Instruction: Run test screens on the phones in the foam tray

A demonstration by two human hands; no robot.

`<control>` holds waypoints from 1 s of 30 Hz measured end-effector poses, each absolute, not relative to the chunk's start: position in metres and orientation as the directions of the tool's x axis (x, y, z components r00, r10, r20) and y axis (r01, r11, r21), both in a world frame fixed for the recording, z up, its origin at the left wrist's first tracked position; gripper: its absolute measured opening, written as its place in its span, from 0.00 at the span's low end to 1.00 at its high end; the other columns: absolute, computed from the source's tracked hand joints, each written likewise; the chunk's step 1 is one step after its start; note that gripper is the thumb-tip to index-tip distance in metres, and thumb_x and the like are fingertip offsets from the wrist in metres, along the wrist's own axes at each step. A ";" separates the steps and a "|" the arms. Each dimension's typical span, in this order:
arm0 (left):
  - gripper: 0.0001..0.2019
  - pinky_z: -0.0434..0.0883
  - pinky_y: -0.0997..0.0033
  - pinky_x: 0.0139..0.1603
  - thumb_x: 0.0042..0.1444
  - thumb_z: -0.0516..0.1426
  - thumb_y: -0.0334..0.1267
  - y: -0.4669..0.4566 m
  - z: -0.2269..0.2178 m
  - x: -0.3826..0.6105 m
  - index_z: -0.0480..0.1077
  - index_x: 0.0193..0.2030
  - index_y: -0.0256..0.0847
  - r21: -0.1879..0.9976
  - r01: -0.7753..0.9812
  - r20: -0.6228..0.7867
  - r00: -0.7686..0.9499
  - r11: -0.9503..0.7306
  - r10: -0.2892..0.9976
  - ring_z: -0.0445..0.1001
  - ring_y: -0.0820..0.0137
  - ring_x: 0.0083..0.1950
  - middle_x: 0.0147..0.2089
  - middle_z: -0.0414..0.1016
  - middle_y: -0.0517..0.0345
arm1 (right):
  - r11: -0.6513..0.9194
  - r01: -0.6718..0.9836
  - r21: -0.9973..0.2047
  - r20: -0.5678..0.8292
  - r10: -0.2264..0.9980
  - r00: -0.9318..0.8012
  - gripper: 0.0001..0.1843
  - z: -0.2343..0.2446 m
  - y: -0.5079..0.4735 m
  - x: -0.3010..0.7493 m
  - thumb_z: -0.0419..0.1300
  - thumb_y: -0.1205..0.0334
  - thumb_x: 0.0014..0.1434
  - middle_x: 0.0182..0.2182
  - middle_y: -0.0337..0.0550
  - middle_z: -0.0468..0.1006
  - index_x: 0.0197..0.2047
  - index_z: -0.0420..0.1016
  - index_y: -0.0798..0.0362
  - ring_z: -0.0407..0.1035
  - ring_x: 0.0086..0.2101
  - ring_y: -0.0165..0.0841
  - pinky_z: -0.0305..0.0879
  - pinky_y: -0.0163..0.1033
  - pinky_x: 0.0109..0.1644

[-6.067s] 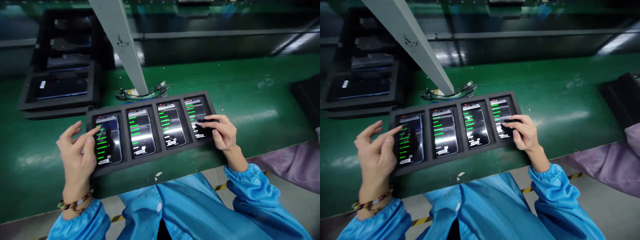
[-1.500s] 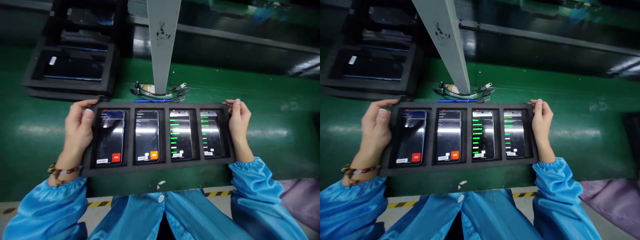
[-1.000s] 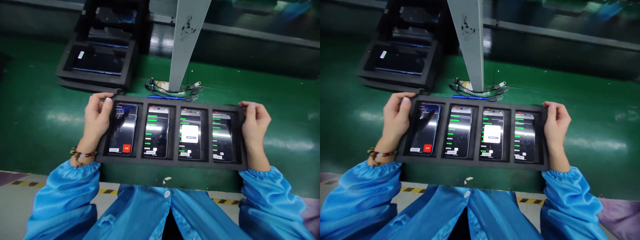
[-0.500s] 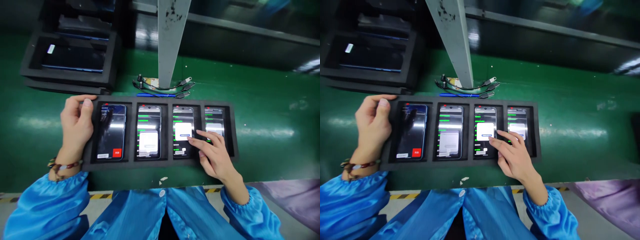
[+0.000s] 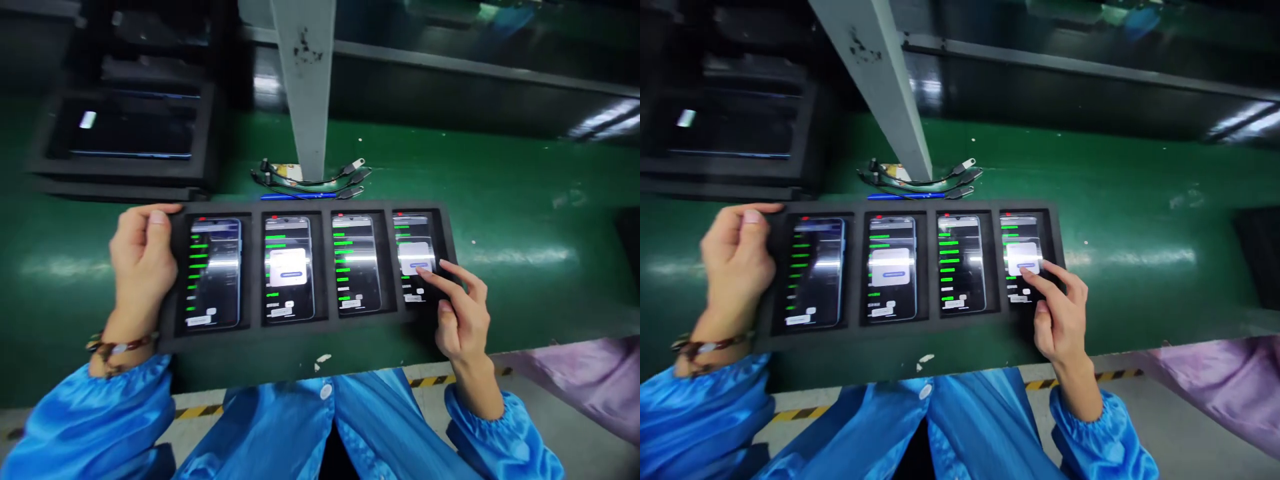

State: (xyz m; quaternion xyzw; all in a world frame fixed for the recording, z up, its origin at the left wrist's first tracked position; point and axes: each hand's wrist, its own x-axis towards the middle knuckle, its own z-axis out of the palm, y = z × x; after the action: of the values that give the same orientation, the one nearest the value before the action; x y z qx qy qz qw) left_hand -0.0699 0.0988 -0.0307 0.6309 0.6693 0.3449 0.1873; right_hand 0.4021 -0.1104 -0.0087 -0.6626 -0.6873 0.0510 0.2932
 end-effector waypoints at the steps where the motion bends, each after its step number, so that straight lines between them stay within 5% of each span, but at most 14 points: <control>1: 0.22 0.69 0.57 0.68 0.79 0.52 0.51 0.097 -0.029 -0.069 0.79 0.60 0.38 0.711 0.701 0.198 -0.123 -0.056 0.972 0.74 0.62 0.56 0.56 0.79 0.51 | 0.163 0.864 -0.475 0.330 0.944 0.003 0.28 -0.005 -0.103 0.388 0.52 0.65 0.72 0.61 0.49 0.85 0.70 0.79 0.44 0.72 0.68 0.55 0.66 0.67 0.70; 6: 0.22 0.69 0.56 0.68 0.79 0.52 0.54 0.086 -0.025 -0.069 0.78 0.62 0.41 0.723 0.685 0.198 -0.081 -0.089 0.977 0.75 0.62 0.59 0.59 0.79 0.50 | 0.428 0.719 -0.547 0.257 0.904 -0.343 0.33 0.007 -0.062 0.298 0.54 0.72 0.66 0.66 0.43 0.84 0.72 0.71 0.49 0.67 0.71 0.50 0.65 0.60 0.71; 11: 0.26 0.72 0.49 0.71 0.77 0.53 0.61 0.072 -0.029 -0.079 0.73 0.69 0.49 0.742 0.658 0.141 0.035 -0.129 0.989 0.75 0.58 0.64 0.66 0.75 0.48 | 0.462 0.678 -0.572 0.191 0.879 -0.438 0.30 0.010 -0.052 0.257 0.54 0.71 0.69 0.68 0.40 0.83 0.73 0.70 0.51 0.63 0.75 0.48 0.58 0.60 0.77; 17: 0.30 0.60 0.34 0.85 0.73 0.61 0.59 0.062 -0.025 -0.090 0.66 0.76 0.54 0.746 0.630 0.085 0.230 -0.214 0.970 0.57 0.48 0.86 0.79 0.63 0.46 | 0.461 0.703 -0.542 0.282 0.887 -0.365 0.32 0.010 -0.059 0.281 0.53 0.71 0.71 0.67 0.44 0.83 0.75 0.68 0.47 0.66 0.73 0.49 0.61 0.60 0.73; 25: 0.31 0.56 0.29 0.87 0.72 0.63 0.56 0.061 -0.023 -0.090 0.64 0.77 0.56 0.702 0.658 0.103 0.285 -0.273 0.953 0.54 0.46 0.87 0.80 0.60 0.45 | 0.337 0.770 -0.541 0.327 0.928 -0.177 0.25 0.000 -0.073 0.329 0.54 0.65 0.75 0.64 0.48 0.85 0.71 0.78 0.46 0.72 0.68 0.52 0.66 0.61 0.71; 30: 0.29 0.58 0.32 0.87 0.72 0.63 0.53 0.062 -0.025 -0.092 0.65 0.76 0.55 0.732 0.636 0.091 0.268 -0.247 0.959 0.55 0.48 0.87 0.80 0.61 0.45 | 0.082 0.838 -0.540 0.362 0.921 0.143 0.21 -0.005 -0.088 0.385 0.55 0.57 0.78 0.59 0.50 0.87 0.63 0.85 0.46 0.75 0.68 0.53 0.65 0.66 0.75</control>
State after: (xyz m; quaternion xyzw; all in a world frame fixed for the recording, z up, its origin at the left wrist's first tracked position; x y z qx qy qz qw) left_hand -0.0920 0.0624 -0.0251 0.7399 0.5388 0.2755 0.2937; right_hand 0.3848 -0.0885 -0.0055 -0.6749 -0.6516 0.0610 0.3408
